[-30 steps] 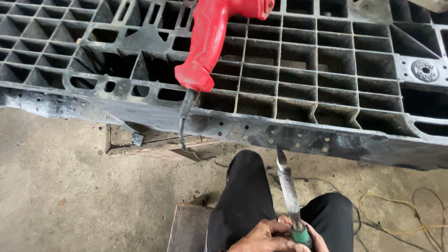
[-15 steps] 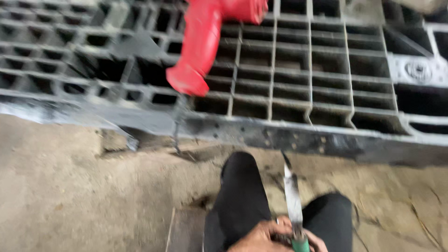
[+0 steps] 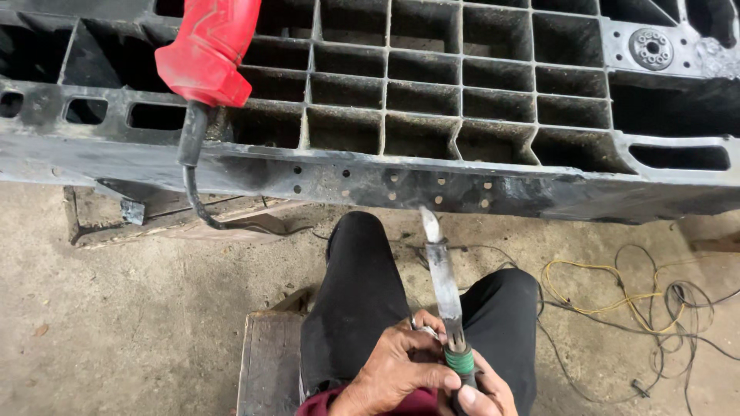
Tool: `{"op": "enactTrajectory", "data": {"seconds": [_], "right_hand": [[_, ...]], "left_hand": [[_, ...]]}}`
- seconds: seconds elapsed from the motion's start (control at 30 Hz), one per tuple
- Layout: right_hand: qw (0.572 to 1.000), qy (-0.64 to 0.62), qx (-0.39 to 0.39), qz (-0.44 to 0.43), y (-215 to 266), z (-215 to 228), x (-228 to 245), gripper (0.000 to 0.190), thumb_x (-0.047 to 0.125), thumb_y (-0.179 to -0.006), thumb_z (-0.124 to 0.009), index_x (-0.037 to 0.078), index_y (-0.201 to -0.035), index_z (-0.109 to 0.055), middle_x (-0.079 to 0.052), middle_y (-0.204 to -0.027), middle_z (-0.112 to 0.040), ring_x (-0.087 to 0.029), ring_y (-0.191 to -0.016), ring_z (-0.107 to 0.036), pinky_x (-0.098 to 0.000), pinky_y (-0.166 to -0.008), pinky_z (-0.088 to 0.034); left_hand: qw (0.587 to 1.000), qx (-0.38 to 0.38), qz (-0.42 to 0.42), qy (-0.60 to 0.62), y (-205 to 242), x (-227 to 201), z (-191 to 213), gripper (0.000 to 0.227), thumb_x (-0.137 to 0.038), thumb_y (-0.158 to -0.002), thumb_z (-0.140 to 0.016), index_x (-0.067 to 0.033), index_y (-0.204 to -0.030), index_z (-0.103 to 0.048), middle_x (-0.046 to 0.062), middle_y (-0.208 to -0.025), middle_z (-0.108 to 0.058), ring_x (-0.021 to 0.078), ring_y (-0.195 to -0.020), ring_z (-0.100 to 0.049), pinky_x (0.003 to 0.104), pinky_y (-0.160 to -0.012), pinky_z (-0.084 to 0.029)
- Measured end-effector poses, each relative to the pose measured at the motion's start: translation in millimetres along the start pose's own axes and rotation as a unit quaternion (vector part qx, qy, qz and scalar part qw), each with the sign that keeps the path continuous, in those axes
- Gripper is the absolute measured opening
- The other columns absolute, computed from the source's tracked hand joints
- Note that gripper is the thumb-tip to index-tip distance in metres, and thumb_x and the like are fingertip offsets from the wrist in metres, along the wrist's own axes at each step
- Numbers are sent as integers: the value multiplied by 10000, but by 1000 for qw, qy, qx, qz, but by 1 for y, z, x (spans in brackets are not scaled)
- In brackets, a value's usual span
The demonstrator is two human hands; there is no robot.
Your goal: The person repairs a large black plastic structure using a soldering iron to melt and bond pieces, and a heat gun to soften the material.
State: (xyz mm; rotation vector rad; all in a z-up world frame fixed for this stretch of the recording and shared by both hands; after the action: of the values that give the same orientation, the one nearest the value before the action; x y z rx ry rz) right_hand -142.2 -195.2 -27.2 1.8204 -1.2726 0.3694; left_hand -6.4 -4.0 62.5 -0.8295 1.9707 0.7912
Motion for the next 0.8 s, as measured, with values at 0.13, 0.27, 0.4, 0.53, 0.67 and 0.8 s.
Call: {"op": "enactTrajectory", "data": {"seconds": [0.13, 0.27, 0.4, 0.53, 0.67, 0.8], "right_hand": [[995, 91, 31, -33, -12, 4, 13, 852, 326, -757, -686, -133, -1435, -446, -252, -1355, -655, -256, -1065, -729, -323, -825, -546], [995, -5, 100, -17, -18, 45, -18, 842, 278, -895, -721, -186, -1538, -436, -368, -1348, -633, -322, -921, -660, -388, -812, -519], [995, 35, 97, 6, -68, 65, -44, 829, 270, -890, -724, -171, -1531, -436, -354, -1351, -635, -323, -966, -656, -393, -845, -509], [994, 68, 86, -7, -88, 40, -55, 816, 261, -884, -727, -155, -1524, -435, -339, -1353, -637, -325, -1010, -652, -399, -878, -500], [993, 93, 77, -17, -96, 14, -53, 804, 252, -879, -729, -140, -1517, -435, -325, -1356, -638, -326, -1055, -648, -404, -911, -491], [991, 107, 77, -15, -117, -4, -82, 793, 244, -874, -732, -125, -1509, -435, -311, -1359, -640, -327, -1100, -644, -410, -944, -481]], "left_hand": [[989, -45, 81, 119, 4, 20, -4, 254, -75, -635, -923, -26, -820, -755, -7, -1035, -614, 120, -919, -636, 276, -807, -527], [995, -64, 26, 71, 6, 52, 5, 260, -60, -608, -953, -10, -775, -760, 25, -1017, -619, 135, -922, -650, 297, -772, -536], [993, -40, -107, -31, -6, 89, 22, 214, -52, -735, -962, 3, -776, -759, 88, -1034, -700, 187, -1016, -691, 327, -876, -530], [979, -74, -179, -63, -15, 134, 36, 176, -56, -771, -925, -11, -802, -757, 118, -1025, -744, 211, -1008, -731, 348, -906, -564], [993, -26, -114, -17, -33, 188, 53, 76, -76, -872, -755, -31, -933, -746, 93, -1057, -732, 166, -985, -710, 298, -880, -547], [954, 208, 164, 143, -93, 228, 73, 181, -97, -972, -585, -51, -1064, -734, 67, -1089, -721, 122, -962, -690, 249, -854, -529]]}}
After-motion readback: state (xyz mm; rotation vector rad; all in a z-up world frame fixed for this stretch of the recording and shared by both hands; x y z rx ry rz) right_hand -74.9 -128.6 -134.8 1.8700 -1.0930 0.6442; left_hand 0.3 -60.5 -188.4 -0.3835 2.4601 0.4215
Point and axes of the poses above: each hand's wrist, its own y-axis away from the middle knuckle, its own z-axis out of the back of the hand, x = y × z, the point moved 3 cm from there along -y, towards the middle knuckle
